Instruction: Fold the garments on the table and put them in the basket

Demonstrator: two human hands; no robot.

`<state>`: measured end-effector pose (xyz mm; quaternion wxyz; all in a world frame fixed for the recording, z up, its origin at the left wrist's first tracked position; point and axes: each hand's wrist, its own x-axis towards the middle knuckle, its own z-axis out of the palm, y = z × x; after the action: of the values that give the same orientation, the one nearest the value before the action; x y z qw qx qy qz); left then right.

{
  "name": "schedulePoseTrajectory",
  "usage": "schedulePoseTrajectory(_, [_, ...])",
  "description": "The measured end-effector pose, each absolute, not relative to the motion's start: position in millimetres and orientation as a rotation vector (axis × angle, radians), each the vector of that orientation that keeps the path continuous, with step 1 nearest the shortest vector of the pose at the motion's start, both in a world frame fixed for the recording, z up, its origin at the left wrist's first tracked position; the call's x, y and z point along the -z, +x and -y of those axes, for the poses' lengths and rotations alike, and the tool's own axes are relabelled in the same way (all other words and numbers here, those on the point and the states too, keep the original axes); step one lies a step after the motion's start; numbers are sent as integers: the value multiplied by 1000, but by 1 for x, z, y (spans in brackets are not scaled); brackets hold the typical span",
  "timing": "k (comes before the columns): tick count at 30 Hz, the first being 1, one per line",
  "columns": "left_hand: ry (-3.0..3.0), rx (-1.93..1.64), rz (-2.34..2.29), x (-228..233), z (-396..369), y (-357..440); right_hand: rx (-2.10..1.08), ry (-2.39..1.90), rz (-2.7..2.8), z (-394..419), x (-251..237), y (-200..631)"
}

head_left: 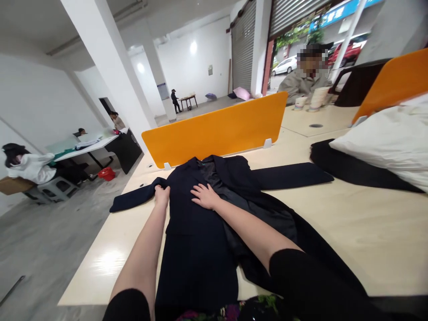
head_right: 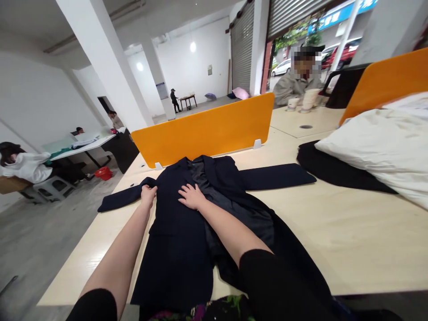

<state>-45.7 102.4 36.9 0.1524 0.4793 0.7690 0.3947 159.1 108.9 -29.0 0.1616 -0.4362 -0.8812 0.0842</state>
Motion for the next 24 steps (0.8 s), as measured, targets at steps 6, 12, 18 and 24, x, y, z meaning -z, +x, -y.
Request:
schedulePoseTrajectory(6, [1492,-886,-2248,-8,-22,-57,-419,-1194,2463,-128,26,161])
schedulePoseTrajectory(12, [1212,-964,-1712,0,79,-62,-639,-1085,2333,-99,16,198])
schedulePoseTrajectory(18, [1043,-950,-1537,-13,142,-53,-980,-974,2097,21,-17,283])
schedulePoseTrajectory(24, [902,-1096,-1350,-18,168,-37,-633,-1166,2369,122,-3,320])
